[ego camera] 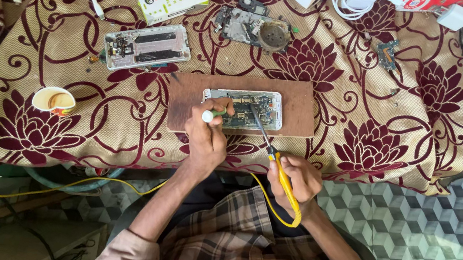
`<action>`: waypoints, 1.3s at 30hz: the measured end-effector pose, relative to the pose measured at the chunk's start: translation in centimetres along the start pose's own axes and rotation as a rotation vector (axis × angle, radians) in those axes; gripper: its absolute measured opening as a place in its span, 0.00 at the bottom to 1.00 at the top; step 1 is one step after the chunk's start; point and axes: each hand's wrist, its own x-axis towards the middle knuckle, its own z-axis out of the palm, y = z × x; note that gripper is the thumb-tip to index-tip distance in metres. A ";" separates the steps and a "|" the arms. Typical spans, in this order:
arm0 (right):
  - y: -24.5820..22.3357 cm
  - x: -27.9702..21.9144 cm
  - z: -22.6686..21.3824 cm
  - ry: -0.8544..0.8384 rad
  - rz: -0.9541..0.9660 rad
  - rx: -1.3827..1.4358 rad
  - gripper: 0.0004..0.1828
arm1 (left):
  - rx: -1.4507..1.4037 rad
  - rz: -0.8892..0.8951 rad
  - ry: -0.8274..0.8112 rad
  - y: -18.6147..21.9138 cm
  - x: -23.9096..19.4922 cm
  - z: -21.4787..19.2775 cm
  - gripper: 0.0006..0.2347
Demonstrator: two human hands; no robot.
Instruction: The person sits on the floor and uses a soldering iron and solder to work on a small circuit board placed on a wooden block. They repeatedly apply solder to various points on the board while holding the board steady with the other hand.
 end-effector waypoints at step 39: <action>4.4 3.6 -1.9 0.214 0.689 0.484 0.17 | 0.003 0.005 0.070 1.2 0.1 0.1 0.06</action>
